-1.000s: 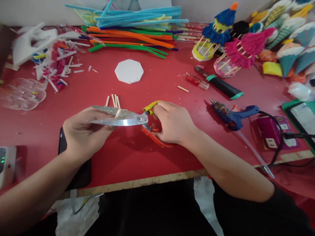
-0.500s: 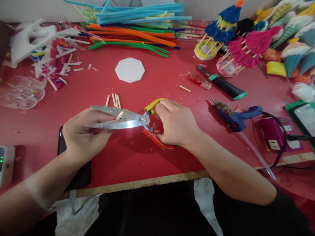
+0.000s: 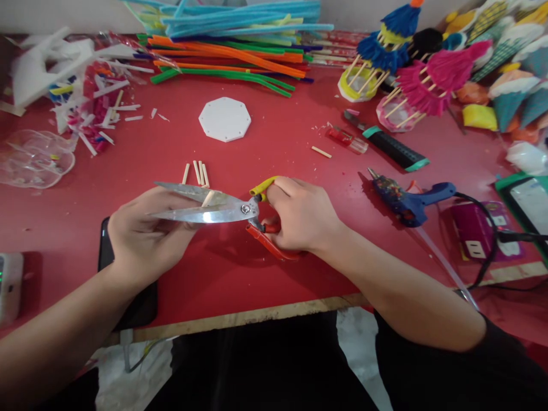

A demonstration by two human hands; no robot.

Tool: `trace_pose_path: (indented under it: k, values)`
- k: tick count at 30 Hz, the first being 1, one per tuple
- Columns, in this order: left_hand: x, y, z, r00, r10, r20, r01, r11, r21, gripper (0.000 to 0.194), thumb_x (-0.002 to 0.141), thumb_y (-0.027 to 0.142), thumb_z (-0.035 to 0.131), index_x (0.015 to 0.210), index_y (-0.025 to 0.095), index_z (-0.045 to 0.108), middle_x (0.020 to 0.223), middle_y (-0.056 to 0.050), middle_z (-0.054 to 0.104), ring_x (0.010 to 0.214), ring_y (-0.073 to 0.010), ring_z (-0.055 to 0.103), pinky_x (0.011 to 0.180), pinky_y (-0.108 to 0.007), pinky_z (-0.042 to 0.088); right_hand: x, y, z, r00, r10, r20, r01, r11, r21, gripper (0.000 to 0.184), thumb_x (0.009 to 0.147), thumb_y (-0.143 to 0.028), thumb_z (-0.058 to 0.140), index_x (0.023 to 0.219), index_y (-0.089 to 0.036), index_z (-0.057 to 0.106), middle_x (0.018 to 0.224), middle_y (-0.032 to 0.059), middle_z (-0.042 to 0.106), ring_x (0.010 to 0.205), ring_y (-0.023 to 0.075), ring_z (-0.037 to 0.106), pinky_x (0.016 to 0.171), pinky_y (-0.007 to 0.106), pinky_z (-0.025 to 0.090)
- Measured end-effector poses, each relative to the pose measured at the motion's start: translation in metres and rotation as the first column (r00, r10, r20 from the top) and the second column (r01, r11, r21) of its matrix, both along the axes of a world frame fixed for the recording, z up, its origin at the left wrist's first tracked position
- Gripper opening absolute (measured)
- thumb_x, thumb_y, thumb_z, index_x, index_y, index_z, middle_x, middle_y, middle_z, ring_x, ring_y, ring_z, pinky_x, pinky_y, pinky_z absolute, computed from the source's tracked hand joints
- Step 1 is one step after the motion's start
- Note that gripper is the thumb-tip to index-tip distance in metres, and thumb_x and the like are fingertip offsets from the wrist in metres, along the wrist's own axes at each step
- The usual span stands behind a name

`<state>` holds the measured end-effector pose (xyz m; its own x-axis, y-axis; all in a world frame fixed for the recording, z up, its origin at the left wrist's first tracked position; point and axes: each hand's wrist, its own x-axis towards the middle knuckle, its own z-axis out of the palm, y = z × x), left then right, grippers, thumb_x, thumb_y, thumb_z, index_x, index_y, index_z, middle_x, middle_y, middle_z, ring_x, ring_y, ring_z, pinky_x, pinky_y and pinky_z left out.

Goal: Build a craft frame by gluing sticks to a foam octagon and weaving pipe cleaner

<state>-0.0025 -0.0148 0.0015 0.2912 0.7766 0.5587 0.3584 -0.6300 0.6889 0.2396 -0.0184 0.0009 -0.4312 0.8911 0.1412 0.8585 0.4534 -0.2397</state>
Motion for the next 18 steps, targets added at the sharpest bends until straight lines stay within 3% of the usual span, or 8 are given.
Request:
trace_pose_path:
  k: [5,11,14,18]
  values:
    - [0.0005,0.0007,-0.0007,1.000,0.001,0.000,-0.001,0.999,-0.045,0.014,0.090,0.015,0.066,0.085,0.027,0.072,0.085,0.000,0.077,0.075,-0.0170,0.073,0.066,-0.031,0.061,0.0003,0.0032,0.0030,0.999,-0.013,0.036,0.016,0.996,-0.085,0.012,0.072,-0.031,0.058,0.080,-0.023,0.057,0.081,0.0080,0.065,0.065,0.0211,0.057,0.055,0.032,0.034]
    - [0.0052,0.0015,-0.0038,0.995,0.095,0.034,-0.093,0.994,-0.058,0.004,0.087,0.023,0.075,0.088,0.027,0.073,0.089,0.000,0.078,0.078,-0.0165,0.073,0.068,-0.031,0.061,-0.0031,0.0043,0.0013,0.998,-0.051,0.029,0.053,0.997,-0.056,0.016,0.072,-0.033,0.059,0.082,-0.021,0.060,0.080,0.0071,0.065,0.067,0.0202,0.059,0.056,0.031,0.033]
    - [0.0056,0.0014,-0.0059,0.989,0.128,0.074,-0.122,0.989,-0.081,0.009,0.085,0.022,0.078,0.090,0.027,0.073,0.086,0.002,0.077,0.072,-0.0143,0.072,0.062,-0.028,0.059,-0.0045,0.0035,0.0019,0.997,-0.071,0.006,0.071,0.997,-0.024,0.018,0.074,-0.033,0.057,0.085,-0.020,0.062,0.081,0.0076,0.066,0.068,0.0201,0.059,0.056,0.031,0.034]
    - [0.0035,0.0013,-0.0050,0.993,0.102,0.053,-0.097,0.991,-0.091,0.009,0.086,0.017,0.073,0.084,0.026,0.071,0.079,0.002,0.075,0.067,-0.0140,0.069,0.057,-0.029,0.057,-0.0032,0.0021,0.0022,0.997,-0.071,0.027,0.071,0.998,0.003,0.020,0.075,-0.036,0.059,0.086,-0.019,0.062,0.088,0.0093,0.067,0.073,0.0214,0.060,0.058,0.031,0.037]
